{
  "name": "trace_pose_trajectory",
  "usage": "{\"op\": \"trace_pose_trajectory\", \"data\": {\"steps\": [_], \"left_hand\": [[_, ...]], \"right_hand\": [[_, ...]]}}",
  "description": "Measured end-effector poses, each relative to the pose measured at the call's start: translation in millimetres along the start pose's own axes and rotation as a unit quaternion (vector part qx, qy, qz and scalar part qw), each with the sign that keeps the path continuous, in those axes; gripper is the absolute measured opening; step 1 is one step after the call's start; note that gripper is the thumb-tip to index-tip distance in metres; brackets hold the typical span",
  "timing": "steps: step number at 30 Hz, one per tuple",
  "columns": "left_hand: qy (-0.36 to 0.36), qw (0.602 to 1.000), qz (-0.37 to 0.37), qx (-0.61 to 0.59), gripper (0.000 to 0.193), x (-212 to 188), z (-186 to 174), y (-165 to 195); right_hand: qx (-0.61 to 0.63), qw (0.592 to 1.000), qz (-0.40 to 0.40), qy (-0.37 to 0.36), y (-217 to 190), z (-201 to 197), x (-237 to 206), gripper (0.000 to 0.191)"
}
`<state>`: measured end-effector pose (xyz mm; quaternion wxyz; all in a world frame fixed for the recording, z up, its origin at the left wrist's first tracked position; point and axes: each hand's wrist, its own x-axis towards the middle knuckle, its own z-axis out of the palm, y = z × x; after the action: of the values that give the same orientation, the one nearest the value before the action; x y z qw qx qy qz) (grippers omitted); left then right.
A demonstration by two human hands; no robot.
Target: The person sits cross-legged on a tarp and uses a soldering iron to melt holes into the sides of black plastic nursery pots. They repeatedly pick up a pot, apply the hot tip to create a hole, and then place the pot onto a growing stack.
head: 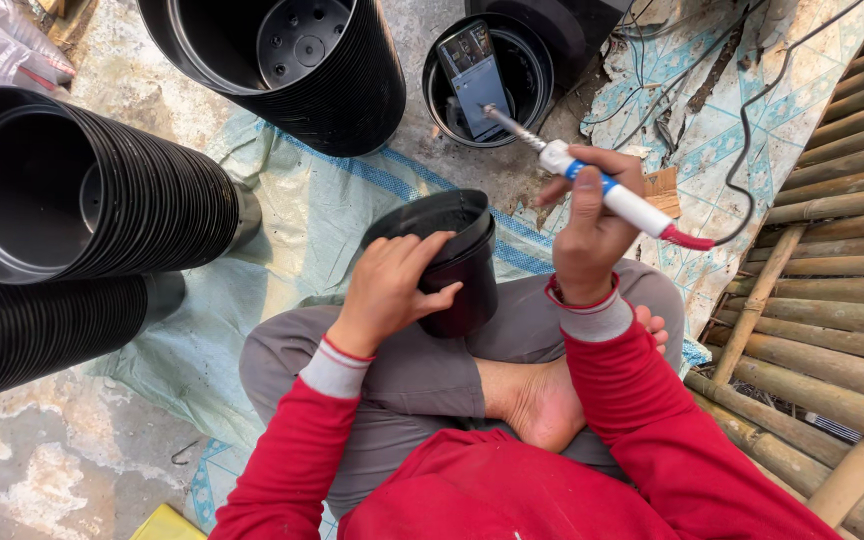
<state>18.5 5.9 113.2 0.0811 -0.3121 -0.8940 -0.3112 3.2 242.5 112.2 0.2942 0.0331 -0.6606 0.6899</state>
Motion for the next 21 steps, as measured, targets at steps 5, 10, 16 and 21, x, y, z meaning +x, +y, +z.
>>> {"op": "trace_pose_trajectory", "data": {"steps": [5, 10, 16, 21], "left_hand": [[-0.051, 0.994, -0.036, -0.092, 0.069, 4, 35, -7], [-0.020, 0.969, -0.167, -0.179, 0.046, -8, 46, -21], [0.066, 0.990, -0.118, -0.032, 0.029, -5, 73, -21], [0.065, 0.984, -0.159, -0.036, 0.028, 0, 84, -27]], "right_hand": [[-0.010, 1.000, -0.002, 0.010, 2, -13, 12, 0.026], [0.038, 0.999, 0.010, 0.018, 4, -18, 17, 0.028], [0.046, 0.999, 0.013, 0.025, 3, -25, 18, 0.028], [0.035, 0.999, 0.015, 0.008, -1, -29, 16, 0.025]]}}
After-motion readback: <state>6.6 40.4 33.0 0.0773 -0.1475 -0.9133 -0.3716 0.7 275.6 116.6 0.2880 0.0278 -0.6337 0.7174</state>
